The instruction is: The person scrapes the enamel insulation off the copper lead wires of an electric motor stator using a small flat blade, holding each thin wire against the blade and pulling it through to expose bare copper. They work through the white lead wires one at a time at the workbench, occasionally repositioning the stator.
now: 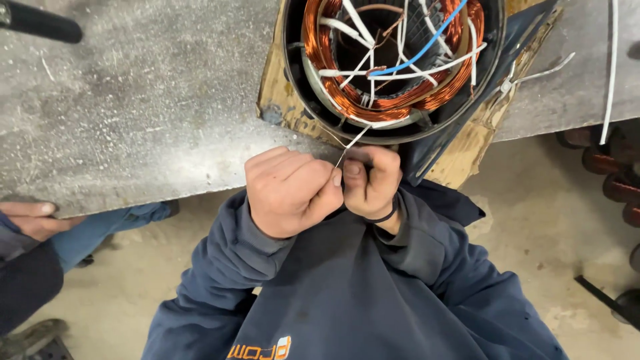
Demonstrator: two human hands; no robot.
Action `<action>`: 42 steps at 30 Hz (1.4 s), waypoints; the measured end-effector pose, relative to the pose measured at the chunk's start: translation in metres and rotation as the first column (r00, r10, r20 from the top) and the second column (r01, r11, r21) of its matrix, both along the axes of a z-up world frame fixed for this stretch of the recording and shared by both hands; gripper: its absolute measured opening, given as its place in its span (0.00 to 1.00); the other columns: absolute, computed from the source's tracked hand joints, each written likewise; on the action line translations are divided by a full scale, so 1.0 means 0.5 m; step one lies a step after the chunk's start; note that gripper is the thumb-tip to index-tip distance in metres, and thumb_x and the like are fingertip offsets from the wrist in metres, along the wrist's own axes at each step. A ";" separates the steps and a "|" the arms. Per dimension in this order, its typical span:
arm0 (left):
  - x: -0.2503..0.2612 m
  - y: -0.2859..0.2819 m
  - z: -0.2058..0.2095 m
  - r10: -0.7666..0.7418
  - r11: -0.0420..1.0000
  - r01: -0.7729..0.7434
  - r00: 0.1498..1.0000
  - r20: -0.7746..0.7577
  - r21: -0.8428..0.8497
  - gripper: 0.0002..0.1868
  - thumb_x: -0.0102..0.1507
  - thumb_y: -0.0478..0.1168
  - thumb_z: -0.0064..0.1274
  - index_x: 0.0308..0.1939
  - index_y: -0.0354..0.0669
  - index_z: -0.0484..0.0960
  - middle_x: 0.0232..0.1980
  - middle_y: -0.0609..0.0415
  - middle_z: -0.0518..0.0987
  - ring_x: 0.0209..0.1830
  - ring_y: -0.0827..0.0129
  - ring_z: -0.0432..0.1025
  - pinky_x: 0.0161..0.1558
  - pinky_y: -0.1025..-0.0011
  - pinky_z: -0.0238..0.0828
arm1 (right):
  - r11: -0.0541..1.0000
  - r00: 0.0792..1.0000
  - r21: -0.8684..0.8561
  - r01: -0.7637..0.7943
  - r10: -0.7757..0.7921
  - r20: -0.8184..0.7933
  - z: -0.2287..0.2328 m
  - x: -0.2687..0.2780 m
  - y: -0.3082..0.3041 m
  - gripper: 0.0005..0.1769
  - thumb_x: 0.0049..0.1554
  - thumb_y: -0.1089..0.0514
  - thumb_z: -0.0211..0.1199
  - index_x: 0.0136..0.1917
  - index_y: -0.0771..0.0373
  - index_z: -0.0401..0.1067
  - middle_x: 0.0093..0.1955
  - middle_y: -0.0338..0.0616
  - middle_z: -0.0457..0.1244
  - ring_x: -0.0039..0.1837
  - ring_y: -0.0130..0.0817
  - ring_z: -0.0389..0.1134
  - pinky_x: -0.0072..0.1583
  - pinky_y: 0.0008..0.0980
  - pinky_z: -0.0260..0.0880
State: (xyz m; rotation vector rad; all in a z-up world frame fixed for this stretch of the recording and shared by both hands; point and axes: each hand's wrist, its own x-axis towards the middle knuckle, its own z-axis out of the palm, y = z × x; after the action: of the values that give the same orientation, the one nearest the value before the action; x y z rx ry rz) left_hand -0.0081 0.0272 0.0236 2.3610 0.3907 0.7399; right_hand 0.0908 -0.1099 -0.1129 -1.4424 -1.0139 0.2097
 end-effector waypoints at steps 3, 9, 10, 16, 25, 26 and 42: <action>-0.002 0.000 0.002 -0.006 0.998 0.006 1.000 0.010 -0.061 0.06 0.58 0.34 0.61 0.30 0.43 0.77 0.26 0.56 0.72 0.22 0.59 0.66 0.29 0.64 0.59 | 1.000 0.999 0.010 0.015 -0.016 0.031 0.017 0.002 -0.002 0.12 0.61 0.69 0.58 0.58 0.67 0.63 0.43 0.49 0.66 0.42 0.35 0.69 0.48 0.31 0.71; -0.004 0.009 0.000 -0.012 0.996 0.013 1.000 0.007 -0.089 0.07 0.59 0.34 0.61 0.30 0.42 0.78 0.26 0.55 0.72 0.21 0.58 0.65 0.29 0.63 0.59 | 0.998 1.000 -0.053 0.026 -0.026 -0.011 0.013 -0.010 -0.003 0.13 0.62 0.69 0.60 0.59 0.66 0.64 0.45 0.47 0.67 0.43 0.35 0.70 0.47 0.30 0.71; -0.004 0.008 0.000 -0.013 0.996 0.014 1.000 0.005 -0.089 0.07 0.59 0.34 0.61 0.30 0.42 0.78 0.26 0.55 0.72 0.21 0.58 0.65 0.29 0.63 0.59 | 0.998 1.000 -0.053 0.027 -0.028 -0.013 0.011 -0.009 -0.003 0.13 0.62 0.69 0.60 0.59 0.66 0.64 0.45 0.47 0.67 0.43 0.35 0.70 0.47 0.30 0.71; -0.001 0.006 -0.004 -0.049 0.993 0.052 0.998 0.025 -0.107 0.06 0.58 0.33 0.61 0.30 0.41 0.77 0.24 0.55 0.71 0.21 0.58 0.66 0.29 0.63 0.59 | 1.000 1.000 -0.005 0.026 -0.027 -0.016 0.007 -0.016 -0.008 0.13 0.61 0.68 0.59 0.59 0.66 0.63 0.45 0.47 0.68 0.43 0.37 0.71 0.48 0.32 0.72; -0.001 -0.001 -0.001 -0.045 0.991 0.047 0.999 0.018 -0.123 0.05 0.58 0.33 0.60 0.31 0.40 0.78 0.25 0.54 0.72 0.22 0.57 0.66 0.29 0.62 0.60 | 1.000 0.999 -0.026 -0.009 0.008 -0.053 -0.003 -0.016 -0.020 0.14 0.62 0.67 0.61 0.60 0.66 0.62 0.45 0.48 0.68 0.41 0.40 0.71 0.46 0.32 0.72; 0.001 0.002 0.000 -0.048 0.991 0.049 0.999 0.015 -0.126 0.06 0.58 0.34 0.60 0.31 0.40 0.78 0.25 0.54 0.71 0.22 0.56 0.66 0.29 0.62 0.60 | 1.000 0.999 -0.016 -0.009 0.009 -0.043 -0.005 -0.013 -0.019 0.14 0.61 0.67 0.61 0.59 0.65 0.63 0.45 0.47 0.67 0.41 0.40 0.70 0.46 0.33 0.71; -0.002 0.000 -0.003 -0.035 0.989 0.035 0.999 -0.003 -0.146 0.06 0.59 0.34 0.60 0.31 0.41 0.78 0.26 0.53 0.73 0.23 0.57 0.67 0.30 0.63 0.61 | 0.998 0.994 -0.056 -0.031 0.025 -0.108 0.014 -0.017 -0.017 0.14 0.60 0.68 0.61 0.59 0.64 0.65 0.46 0.46 0.69 0.42 0.41 0.72 0.48 0.34 0.73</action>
State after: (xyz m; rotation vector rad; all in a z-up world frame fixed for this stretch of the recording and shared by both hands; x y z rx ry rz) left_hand -0.0093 0.0270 0.0221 2.2270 0.3914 0.6655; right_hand 0.0823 -0.1185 -0.1057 -1.4537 -0.9475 0.3362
